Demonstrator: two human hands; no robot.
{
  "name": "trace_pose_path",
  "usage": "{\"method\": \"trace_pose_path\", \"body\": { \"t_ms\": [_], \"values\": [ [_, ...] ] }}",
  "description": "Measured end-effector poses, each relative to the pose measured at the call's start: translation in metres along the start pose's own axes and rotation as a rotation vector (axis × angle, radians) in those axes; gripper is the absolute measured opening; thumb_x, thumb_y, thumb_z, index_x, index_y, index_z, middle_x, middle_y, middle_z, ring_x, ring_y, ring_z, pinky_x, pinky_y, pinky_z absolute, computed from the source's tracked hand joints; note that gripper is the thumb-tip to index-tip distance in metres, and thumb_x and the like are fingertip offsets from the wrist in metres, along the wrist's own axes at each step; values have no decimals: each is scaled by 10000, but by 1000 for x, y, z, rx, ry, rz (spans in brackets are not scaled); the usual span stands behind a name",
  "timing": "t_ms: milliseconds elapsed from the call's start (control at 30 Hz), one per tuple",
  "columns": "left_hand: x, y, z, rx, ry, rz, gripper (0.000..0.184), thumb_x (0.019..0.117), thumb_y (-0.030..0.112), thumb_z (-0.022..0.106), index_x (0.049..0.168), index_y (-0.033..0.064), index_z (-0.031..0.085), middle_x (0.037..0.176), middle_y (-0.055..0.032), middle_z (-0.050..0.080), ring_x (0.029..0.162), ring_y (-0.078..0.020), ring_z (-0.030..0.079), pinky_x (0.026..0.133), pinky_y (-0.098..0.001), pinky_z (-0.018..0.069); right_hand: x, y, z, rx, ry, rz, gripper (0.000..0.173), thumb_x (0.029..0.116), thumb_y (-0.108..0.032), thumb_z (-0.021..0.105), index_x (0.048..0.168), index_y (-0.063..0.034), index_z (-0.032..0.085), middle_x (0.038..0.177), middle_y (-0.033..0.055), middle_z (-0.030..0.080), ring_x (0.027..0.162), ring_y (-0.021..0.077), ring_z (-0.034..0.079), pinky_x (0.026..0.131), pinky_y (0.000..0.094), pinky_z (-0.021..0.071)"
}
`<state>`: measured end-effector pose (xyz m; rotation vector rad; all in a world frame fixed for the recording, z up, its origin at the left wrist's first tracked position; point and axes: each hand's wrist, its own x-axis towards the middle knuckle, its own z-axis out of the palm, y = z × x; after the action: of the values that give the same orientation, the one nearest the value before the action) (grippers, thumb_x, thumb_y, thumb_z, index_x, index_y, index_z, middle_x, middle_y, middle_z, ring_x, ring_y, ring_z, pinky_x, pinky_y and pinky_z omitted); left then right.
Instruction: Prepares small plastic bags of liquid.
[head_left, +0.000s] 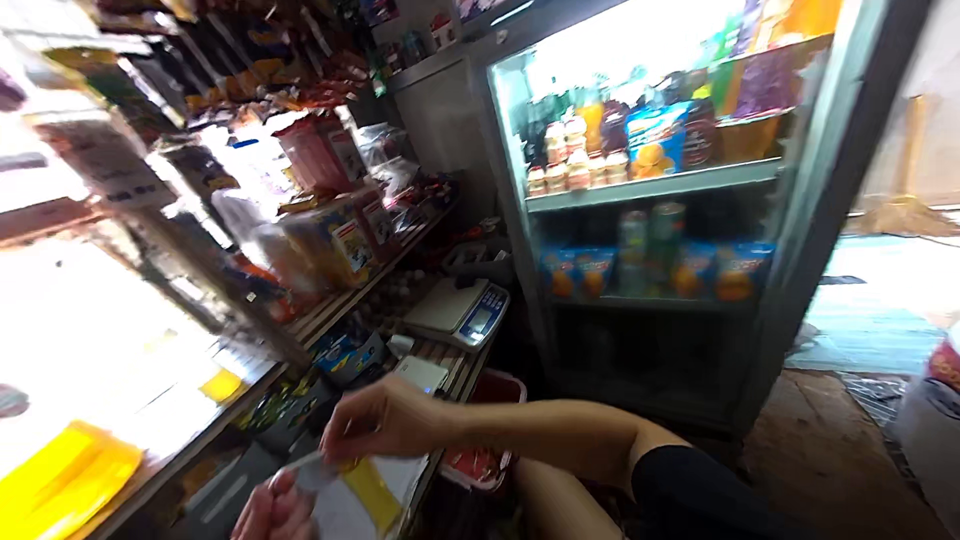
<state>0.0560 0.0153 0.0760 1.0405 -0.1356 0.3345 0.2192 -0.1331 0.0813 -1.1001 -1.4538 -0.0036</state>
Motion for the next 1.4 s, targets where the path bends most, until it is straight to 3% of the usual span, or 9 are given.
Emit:
{"method": "trace_pose_path", "body": {
  "t_ms": [233, 300, 367, 433, 500, 600, 767, 1100, 1400],
  "values": [
    [22, -72, 36, -642, 6, 287, 227, 1028, 68, 468, 1066, 114, 686, 892, -5, 726, 823, -83, 715, 776, -203, 589, 58, -2, 12, -87, -49, -111, 92, 931, 17, 683, 1007, 44, 728, 971, 101, 759, 930, 143, 723, 996, 390, 556],
    [36, -68, 41, -588, -96, 350, 152, 991, 93, 592, 1057, 152, 716, 922, 14, 727, 838, -58, 702, 796, -188, 575, 67, -11, 17, 101, -74, -78, 110, 963, 8, 639, 1038, 54, 705, 1020, 108, 753, 924, 119, 726, 897, 303, 604],
    [48, -54, 35, -324, -91, 421, 117, 968, 181, 677, 1056, 205, 750, 915, 56, 733, 804, -17, 686, 780, -173, 568, 73, -22, 13, 297, -102, 9, 114, 982, -15, 595, 1035, 17, 691, 1063, 91, 750, 957, 117, 718, 856, 287, 604],
    [54, -38, 10, 137, 1, 489, 119, 1022, 243, 610, 1065, 217, 718, 920, 90, 708, 796, 8, 647, 745, -179, 547, 72, -24, 2, 447, -134, 84, 128, 981, -26, 583, 991, -36, 710, 1163, 88, 743, 1124, 166, 694, 987, 339, 572],
    [55, -10, -3, 550, -3, 647, 178, 1024, 96, 571, 1048, 113, 746, 956, 61, 716, 823, -9, 666, 743, -210, 581, 68, -19, -7, 496, -152, 137, 117, 965, -48, 632, 922, -71, 738, 1222, 67, 713, 1127, 143, 675, 932, 302, 580],
    [46, 21, -8, 1024, 5, 740, 129, 952, -10, 655, 1038, -19, 751, 927, -34, 699, 797, -41, 664, 738, -206, 588, 56, -6, -8, 390, -67, 293, 143, 952, -58, 643, 839, -87, 724, 1190, 32, 702, 1076, 112, 664, 877, 281, 577],
    [36, 13, -1, 1631, 206, 763, 69, 909, 84, 703, 896, 48, 760, 830, -51, 693, 718, -101, 660, 651, -256, 571, 25, 28, 13, 99, 75, 213, 62, 958, -73, 633, 964, -74, 694, 1214, 50, 659, 1135, 143, 635, 932, 339, 570],
    [47, -15, -34, 677, 422, -48, 272, 1064, 165, 473, 893, 76, 665, 737, 28, 597, 621, -36, 541, 577, -183, 458, -3, 96, 47, -140, 178, 24, 102, 926, -64, 702, 1006, -21, 749, 1217, 124, 665, 1174, 194, 623, 978, 349, 542],
    [37, -54, -44, 1141, 465, 341, 147, 949, 150, 733, 992, 14, 695, 925, -79, 677, 756, -105, 645, 708, -261, 557, -19, 85, 55, -220, 239, 336, 94, 936, -147, 705, 945, -56, 724, 1348, 121, 571, 1213, 215, 555, 955, 398, 505]
  ]
}}
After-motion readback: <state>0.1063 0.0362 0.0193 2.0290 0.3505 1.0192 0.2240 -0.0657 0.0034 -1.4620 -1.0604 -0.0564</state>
